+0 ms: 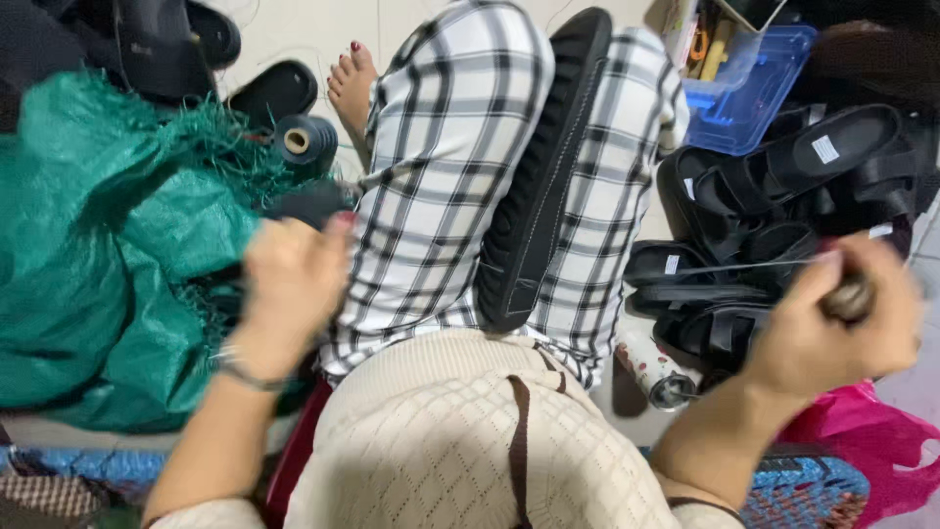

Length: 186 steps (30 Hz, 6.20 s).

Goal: The person sits on the floor and sews a black shoe sole using a needle and thread. They hold the shoe between their legs and repeatedly push the needle through the sole while pulling the thread to secure the stitching.

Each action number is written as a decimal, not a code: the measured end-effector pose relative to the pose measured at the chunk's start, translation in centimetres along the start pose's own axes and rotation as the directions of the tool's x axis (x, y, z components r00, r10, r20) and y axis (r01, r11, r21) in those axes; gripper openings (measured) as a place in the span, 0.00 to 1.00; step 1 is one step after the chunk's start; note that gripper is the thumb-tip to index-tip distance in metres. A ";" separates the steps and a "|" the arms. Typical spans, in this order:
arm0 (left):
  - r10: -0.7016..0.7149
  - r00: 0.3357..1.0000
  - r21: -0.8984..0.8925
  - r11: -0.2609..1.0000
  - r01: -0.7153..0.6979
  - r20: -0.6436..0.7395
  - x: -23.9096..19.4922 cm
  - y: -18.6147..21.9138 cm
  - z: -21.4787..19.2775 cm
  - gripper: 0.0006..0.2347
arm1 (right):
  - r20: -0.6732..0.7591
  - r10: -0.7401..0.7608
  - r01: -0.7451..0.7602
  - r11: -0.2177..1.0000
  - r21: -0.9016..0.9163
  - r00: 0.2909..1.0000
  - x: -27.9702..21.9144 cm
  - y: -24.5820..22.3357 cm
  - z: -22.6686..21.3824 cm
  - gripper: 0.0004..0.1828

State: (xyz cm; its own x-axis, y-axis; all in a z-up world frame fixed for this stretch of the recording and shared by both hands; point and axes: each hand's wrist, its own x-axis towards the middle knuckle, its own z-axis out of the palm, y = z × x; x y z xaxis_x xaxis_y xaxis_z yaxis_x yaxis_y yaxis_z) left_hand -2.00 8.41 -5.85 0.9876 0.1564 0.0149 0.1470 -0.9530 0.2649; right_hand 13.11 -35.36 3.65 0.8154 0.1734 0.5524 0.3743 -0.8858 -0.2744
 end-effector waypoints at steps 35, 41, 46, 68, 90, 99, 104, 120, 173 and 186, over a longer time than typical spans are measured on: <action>0.194 0.964 -0.651 0.758 -0.029 0.183 -0.7 11.4 -3.4 0.20 | 0.605 0.183 -0.596 0.528 0.604 0.775 -2.2 -11.7 7.6 0.17; 0.069 0.827 -0.379 0.908 0.180 0.559 1.7 15.3 1.7 0.36 | 0.721 0.134 -0.287 0.953 0.093 0.680 1.8 -15.5 6.2 0.53; 0.071 0.822 -0.342 0.927 0.155 0.565 -0.7 13.5 2.2 0.40 | 0.779 0.046 -0.360 0.902 0.236 0.625 -0.6 -15.7 6.9 0.45; 0.130 0.737 -0.745 0.214 0.632 0.663 0.3 -2.7 -3.4 0.20 | 0.819 0.568 -0.438 0.717 -0.542 -0.083 -23.5 12.7 17.1 0.24; 0.568 0.823 -0.358 0.768 -0.531 -0.003 4.1 9.9 0.1 0.51 | 0.779 -0.512 0.079 0.849 0.522 0.362 -2.4 -4.9 1.9 0.28; 0.558 0.830 -0.335 0.780 -0.529 -0.012 3.8 9.5 0.1 0.51 | 0.808 -0.518 0.271 0.851 0.451 0.281 -2.3 -6.9 3.1 0.29; 0.567 0.824 -0.366 0.767 -0.527 0.002 4.0 9.4 0.0 0.52 | 0.820 -0.512 0.271 0.852 0.447 0.256 -1.8 -6.9 3.1 0.28; 0.571 0.820 -0.282 0.783 -0.555 -0.028 3.9 9.7 0.4 0.54 | 0.895 -0.425 0.093 0.905 0.415 0.139 -0.3 -8.4 3.2 0.33; 0.018 0.961 -0.766 0.608 0.207 0.274 0.1 11.9 -2.6 0.35 | 0.700 -0.215 -0.422 0.667 0.615 0.681 -5.8 -7.8 4.7 0.11; 0.162 0.975 -0.735 0.678 0.002 0.153 0.5 12.2 -1.1 0.40 | 0.627 -0.227 -0.126 0.875 0.467 0.745 -5.7 -6.3 3.0 0.13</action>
